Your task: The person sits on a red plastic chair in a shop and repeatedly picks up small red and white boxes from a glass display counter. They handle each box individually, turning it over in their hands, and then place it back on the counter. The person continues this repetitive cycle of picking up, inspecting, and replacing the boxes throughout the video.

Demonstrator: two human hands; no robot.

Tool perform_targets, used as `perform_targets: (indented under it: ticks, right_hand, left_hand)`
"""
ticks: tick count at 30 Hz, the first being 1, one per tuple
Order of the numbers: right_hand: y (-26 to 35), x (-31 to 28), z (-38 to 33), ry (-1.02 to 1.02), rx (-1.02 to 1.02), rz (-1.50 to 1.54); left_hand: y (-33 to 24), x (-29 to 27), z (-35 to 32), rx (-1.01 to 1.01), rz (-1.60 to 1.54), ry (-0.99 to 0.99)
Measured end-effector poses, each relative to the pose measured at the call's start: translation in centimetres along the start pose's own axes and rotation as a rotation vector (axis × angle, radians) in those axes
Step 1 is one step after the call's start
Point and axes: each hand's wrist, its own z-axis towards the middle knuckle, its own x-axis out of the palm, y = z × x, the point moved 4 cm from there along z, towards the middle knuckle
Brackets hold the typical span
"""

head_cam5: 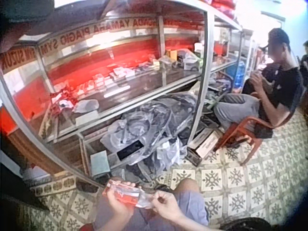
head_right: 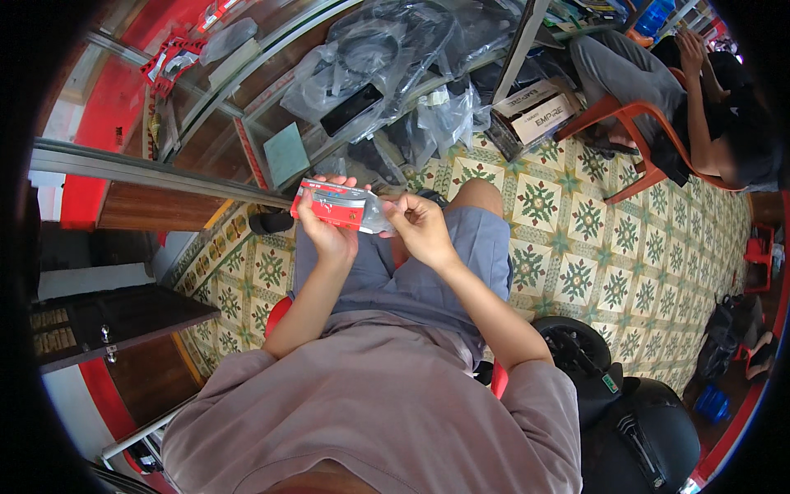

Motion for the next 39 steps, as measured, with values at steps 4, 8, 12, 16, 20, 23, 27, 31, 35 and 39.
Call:
perform_targets:
  ticks: [4,8,12,16,20,23,27,31,35,39]
  right_hand:
    - [1.2,0.1,0.0,0.034,-0.004,0.227]
    - [1.9,0.4,-0.2,0.048,0.107,0.532]
    - [1.1,-1.1,0.1,-0.062,0.195,0.583]
    - [5.9,-1.1,1.4,-0.146,-0.010,0.452]
    - [14.8,1.9,5.9,-0.205,-0.227,0.097]
    - [19.9,5.2,11.2,-0.130,-0.391,-0.154]
    - [22.2,9.3,18.4,-0.081,-0.418,-0.165]
    - [20.5,11.5,23.3,-0.093,-0.382,-0.075]
    - [18.8,13.0,25.3,-0.139,-0.361,-0.128]
    - [20.5,14.8,23.4,-0.256,-0.394,-1.139]
  left_hand:
    - [0.1,-0.7,1.3,-0.028,-0.109,-0.131]
    - [-0.5,-1.4,2.4,-0.052,-0.116,-0.100]
    - [-0.7,-3.1,2.8,-0.133,-0.182,-0.149]
    - [-0.3,-7.8,4.5,-0.244,-0.237,-0.153]
    - [-0.1,-11.2,2.9,-0.398,-0.315,-0.291]
    - [0.8,-12.3,2.0,-0.481,-0.345,-0.339]
    - [3.0,-12.8,1.9,-0.554,-0.382,-0.239]
    - [2.1,-11.4,2.3,-0.608,-0.395,-0.310]
    - [1.0,-10.7,2.2,-0.611,-0.495,-0.306]
    - [1.0,-11.0,2.7,-0.595,-0.527,-0.243]
